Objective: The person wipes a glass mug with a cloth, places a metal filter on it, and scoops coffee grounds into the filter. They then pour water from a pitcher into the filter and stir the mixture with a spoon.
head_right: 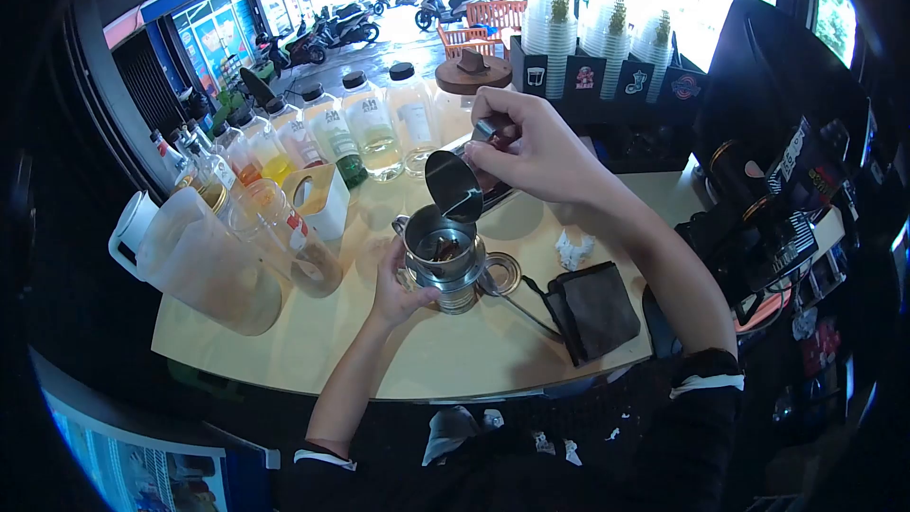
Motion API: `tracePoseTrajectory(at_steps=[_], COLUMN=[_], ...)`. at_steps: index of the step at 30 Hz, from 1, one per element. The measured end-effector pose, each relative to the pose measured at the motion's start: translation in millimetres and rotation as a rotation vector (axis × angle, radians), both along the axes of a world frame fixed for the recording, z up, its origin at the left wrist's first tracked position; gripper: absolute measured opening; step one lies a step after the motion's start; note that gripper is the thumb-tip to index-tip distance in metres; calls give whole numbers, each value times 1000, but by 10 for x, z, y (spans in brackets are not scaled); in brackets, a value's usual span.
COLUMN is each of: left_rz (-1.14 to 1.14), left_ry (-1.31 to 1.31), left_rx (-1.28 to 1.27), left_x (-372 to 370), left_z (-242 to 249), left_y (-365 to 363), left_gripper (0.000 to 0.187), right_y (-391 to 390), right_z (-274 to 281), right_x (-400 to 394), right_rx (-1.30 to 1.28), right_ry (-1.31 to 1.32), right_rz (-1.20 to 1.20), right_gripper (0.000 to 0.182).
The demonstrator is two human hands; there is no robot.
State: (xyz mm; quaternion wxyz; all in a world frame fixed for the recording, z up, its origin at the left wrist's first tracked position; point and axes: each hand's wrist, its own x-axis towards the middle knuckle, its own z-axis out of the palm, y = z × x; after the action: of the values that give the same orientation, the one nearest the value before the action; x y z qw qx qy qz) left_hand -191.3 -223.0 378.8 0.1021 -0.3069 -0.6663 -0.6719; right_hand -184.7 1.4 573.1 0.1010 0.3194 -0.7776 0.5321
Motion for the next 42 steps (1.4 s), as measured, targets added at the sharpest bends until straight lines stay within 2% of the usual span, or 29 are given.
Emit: tracePoseTrajectory(at_steps=[4, 8, 10, 17, 28, 42], left_rz=[1, 10, 21, 23, 52, 29], left_ry=[2, -12, -8, -5, 8, -8], left_rx=[7, -2, -10, 1, -13, 21], left_x=[7, 36, 40, 46, 61, 39], left_z=[9, 44, 41, 58, 73, 31], left_y=[7, 5, 5, 18, 21, 26], left_gripper=[89, 90, 90, 88, 80, 86], right_y=[-9, -54, -58, -100, -124, -56], right_z=[-7, 22, 33, 53, 82, 134], right_x=[-29, 8, 6, 44, 48, 30], right_rx=[104, 121, 154, 180, 340, 329], right_ry=[71, 13, 88, 88, 345, 291], right_rz=[12, 18, 23, 41, 0, -27], right_gripper=[19, 21, 23, 21, 22, 23])
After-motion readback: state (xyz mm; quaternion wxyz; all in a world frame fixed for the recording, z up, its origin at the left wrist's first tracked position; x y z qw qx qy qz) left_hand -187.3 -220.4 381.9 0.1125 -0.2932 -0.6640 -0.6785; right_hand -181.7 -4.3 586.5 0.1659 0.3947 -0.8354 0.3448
